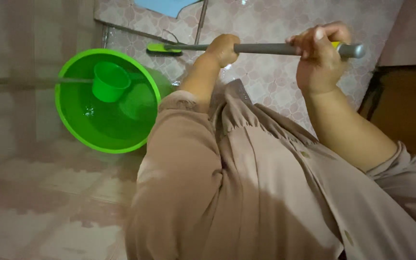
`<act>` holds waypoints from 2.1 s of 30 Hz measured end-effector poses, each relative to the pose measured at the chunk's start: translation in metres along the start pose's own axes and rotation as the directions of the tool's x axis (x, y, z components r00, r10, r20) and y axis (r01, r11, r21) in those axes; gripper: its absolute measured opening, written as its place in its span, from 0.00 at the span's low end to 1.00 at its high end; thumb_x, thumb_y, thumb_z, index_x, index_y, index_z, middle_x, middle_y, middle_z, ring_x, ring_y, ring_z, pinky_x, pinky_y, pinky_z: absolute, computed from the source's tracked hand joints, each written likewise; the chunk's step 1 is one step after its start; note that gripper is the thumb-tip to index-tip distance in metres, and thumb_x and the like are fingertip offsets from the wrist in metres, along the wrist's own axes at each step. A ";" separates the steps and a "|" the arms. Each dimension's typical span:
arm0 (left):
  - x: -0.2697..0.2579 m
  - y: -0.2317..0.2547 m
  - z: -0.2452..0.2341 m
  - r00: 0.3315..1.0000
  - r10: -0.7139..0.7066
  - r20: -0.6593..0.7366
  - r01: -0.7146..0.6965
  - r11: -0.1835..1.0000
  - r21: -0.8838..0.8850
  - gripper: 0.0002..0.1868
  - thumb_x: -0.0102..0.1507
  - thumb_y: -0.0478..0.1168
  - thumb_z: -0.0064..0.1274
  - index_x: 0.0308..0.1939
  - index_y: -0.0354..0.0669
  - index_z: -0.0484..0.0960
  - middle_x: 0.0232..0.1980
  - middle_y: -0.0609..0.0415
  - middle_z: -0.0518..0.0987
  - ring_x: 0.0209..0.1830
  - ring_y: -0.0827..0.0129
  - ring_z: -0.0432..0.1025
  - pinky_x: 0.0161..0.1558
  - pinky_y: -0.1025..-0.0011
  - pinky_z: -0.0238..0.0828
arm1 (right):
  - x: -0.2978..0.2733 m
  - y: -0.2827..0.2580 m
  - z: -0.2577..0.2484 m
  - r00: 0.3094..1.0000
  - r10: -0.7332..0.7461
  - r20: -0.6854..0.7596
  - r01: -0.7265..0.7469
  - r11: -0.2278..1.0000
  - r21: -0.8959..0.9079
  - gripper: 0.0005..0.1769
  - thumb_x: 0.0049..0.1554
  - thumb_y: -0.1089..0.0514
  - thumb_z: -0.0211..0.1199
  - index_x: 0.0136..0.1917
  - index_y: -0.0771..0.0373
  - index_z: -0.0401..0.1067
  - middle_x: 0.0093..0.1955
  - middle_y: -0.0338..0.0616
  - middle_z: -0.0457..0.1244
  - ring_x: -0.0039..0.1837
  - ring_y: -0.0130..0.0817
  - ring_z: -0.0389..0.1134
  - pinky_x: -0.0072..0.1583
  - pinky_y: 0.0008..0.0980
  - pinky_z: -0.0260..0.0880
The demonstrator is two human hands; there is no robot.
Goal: Scrubbing a tiled bathroom floor using a long-handled brush and water.
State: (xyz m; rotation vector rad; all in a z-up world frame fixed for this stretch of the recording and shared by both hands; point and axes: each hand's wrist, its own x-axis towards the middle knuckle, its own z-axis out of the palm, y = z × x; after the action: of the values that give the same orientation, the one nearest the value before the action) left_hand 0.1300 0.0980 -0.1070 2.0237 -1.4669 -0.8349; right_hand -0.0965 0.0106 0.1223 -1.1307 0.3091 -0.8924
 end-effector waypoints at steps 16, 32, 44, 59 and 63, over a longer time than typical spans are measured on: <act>-0.011 0.145 0.109 0.942 0.130 -0.310 -0.253 0.880 -0.402 0.13 0.62 0.42 0.57 0.24 0.42 0.77 0.27 0.44 0.76 0.29 0.48 0.72 0.35 0.55 0.68 | -0.076 -0.138 -0.040 0.878 0.253 0.407 0.017 0.832 -0.554 0.12 0.61 0.60 0.60 0.36 0.62 0.65 0.29 0.43 0.61 0.33 0.37 0.65 0.46 0.44 0.69; -0.104 0.077 0.090 0.787 0.080 -0.612 -0.243 0.952 -0.188 0.11 0.64 0.37 0.55 0.26 0.39 0.75 0.26 0.42 0.76 0.25 0.47 0.72 0.31 0.54 0.67 | -0.052 -0.104 -0.018 0.760 0.306 0.574 -0.157 0.943 -0.295 0.08 0.63 0.59 0.62 0.41 0.60 0.69 0.33 0.41 0.61 0.35 0.35 0.62 0.52 0.47 0.68; -0.081 0.174 0.111 0.884 -0.083 -0.459 -0.020 0.977 -0.214 0.25 0.61 0.52 0.62 0.20 0.36 0.74 0.23 0.44 0.75 0.24 0.50 0.71 0.33 0.55 0.69 | -0.014 -0.139 -0.097 0.647 0.286 0.707 -0.221 0.957 -0.185 0.10 0.60 0.59 0.62 0.36 0.59 0.68 0.29 0.35 0.58 0.34 0.27 0.57 0.41 0.37 0.59; -0.083 0.049 0.136 0.523 -0.179 -0.833 0.204 0.976 -0.082 0.19 0.63 0.36 0.60 0.18 0.35 0.77 0.23 0.43 0.76 0.26 0.49 0.71 0.36 0.53 0.67 | -0.001 -0.073 -0.032 0.034 0.120 0.992 0.157 0.980 -0.124 0.10 0.59 0.66 0.59 0.35 0.62 0.69 0.33 0.45 0.62 0.41 0.45 0.66 0.60 0.51 0.68; -0.083 0.066 0.143 0.345 -0.012 -0.939 -0.042 0.999 -0.028 0.06 0.58 0.34 0.55 0.27 0.37 0.83 0.25 0.49 0.78 0.27 0.55 0.74 0.37 0.56 0.69 | -0.018 -0.060 -0.053 0.132 0.077 0.988 0.105 0.990 -0.091 0.13 0.57 0.65 0.61 0.31 0.60 0.68 0.29 0.40 0.61 0.34 0.37 0.62 0.49 0.48 0.64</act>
State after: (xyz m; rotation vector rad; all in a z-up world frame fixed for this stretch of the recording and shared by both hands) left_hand -0.0356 0.1524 -0.1435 1.8450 -0.7094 0.3902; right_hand -0.1683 -0.0180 0.1482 -1.6334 -0.8299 0.0872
